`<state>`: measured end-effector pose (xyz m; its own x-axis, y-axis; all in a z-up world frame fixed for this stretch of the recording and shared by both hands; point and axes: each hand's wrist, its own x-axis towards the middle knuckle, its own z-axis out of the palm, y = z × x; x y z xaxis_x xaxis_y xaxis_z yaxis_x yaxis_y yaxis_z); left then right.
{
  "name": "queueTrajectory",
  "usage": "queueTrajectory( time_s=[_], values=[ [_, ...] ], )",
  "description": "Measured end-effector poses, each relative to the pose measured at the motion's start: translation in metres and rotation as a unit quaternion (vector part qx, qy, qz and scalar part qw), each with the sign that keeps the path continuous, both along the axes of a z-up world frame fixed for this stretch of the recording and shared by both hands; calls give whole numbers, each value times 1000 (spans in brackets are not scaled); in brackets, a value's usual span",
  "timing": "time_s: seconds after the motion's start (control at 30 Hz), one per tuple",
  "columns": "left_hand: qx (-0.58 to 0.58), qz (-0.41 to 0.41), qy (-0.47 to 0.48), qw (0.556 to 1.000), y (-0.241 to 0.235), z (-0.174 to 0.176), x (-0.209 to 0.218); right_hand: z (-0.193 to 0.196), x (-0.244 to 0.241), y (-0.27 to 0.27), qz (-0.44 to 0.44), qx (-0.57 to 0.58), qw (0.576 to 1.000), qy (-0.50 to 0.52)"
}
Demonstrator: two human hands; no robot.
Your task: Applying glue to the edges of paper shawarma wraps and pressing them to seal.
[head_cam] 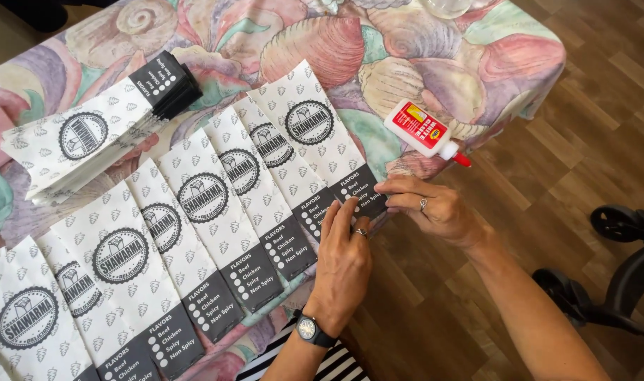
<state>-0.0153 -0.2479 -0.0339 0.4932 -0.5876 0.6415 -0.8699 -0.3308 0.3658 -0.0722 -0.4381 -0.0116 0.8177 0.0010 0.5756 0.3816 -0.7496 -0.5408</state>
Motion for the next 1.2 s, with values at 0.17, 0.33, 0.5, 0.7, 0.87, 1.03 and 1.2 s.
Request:
queueTrajectory(
  time_s=[0.17,0.33,0.5,0.7,0.87,1.03,1.2],
  values=[
    [2,10,14,1000,-10,-12,-2,1,2,6,-25,32,999,23],
    [-5,57,139,989,-18,-4,3,9,6,10,-61,65,995,52],
    [-17,57,319,946,-17,6,15,1,10,9,-90,127,986,62],
    [-4,53,314,948,-18,0,16,-11,12,29,-169,65,983,22],
    [-23,32,347,937,-14,7,15,-8,10,21,-140,111,983,41],
    [-10,40,326,944,-21,0,18,-4,12,27,-148,118,981,36],
    [47,53,251,965,-25,5,21,-5,11,22,-147,147,976,62]
  ],
)
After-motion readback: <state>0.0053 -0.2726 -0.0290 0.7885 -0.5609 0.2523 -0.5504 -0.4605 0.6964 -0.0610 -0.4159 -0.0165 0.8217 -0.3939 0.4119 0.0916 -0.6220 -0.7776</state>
